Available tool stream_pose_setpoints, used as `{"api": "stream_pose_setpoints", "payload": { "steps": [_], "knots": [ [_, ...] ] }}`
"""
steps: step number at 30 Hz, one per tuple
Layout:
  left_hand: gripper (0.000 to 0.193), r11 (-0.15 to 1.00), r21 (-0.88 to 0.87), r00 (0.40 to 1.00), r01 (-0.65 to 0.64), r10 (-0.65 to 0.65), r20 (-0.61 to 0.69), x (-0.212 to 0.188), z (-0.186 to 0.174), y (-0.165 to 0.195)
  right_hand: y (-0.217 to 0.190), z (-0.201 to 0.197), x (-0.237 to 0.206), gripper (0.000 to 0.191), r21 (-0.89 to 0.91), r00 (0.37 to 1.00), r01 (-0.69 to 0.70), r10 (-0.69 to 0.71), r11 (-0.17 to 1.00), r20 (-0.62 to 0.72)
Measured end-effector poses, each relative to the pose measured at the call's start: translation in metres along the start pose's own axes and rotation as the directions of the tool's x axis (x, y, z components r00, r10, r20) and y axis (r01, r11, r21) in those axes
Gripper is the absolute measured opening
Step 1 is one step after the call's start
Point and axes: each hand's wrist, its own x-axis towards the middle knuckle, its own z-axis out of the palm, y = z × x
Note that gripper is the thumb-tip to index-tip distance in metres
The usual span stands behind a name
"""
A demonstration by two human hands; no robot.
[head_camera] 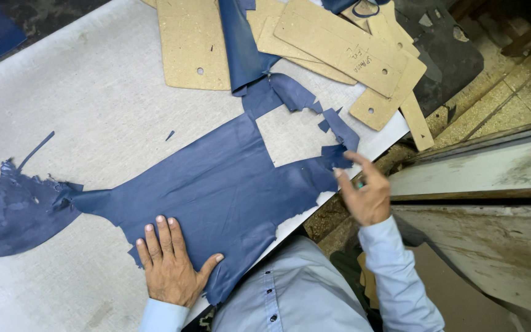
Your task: The person uses a cardboard template and a rotary cutter to cut shapes from a blue fabric laid on a white work surface. They repeatedly position the template, trace and cut along its edges, then remove the cut pieces and reposition the template for additional cuts.
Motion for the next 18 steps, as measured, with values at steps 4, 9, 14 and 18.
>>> {"api": "stream_pose_setpoints", "payload": {
  "steps": [4, 9, 14, 18],
  "knots": [
    [0.124, 0.991, 0.071, 0.993, 0.114, -0.114, 0.001, 0.007, 0.012, 0.017, 0.062, -0.021, 0.074, 0.044, 0.223, 0.981, -0.132, 0.159, 0.966, -0.108],
    [0.125, 0.963, 0.116, 0.970, 0.243, -0.240, -0.038, 0.020, 0.025, 0.040, 0.111, -0.032, 0.150, 0.046, 0.560, 0.954, -0.152, 0.270, 0.815, -0.133],
    [0.121, 0.922, 0.140, 0.932, 0.361, -0.354, -0.074, 0.019, 0.032, 0.059, 0.137, -0.048, 0.184, 0.041, 0.848, 0.871, -0.360, 0.465, 0.389, 0.157],
    [0.120, 0.901, 0.173, 0.918, 0.397, -0.384, -0.101, 0.021, 0.032, 0.067, 0.142, -0.055, 0.204, 0.031, 0.889, 0.856, -0.419, 0.406, 0.185, 0.319]
  ]
}}
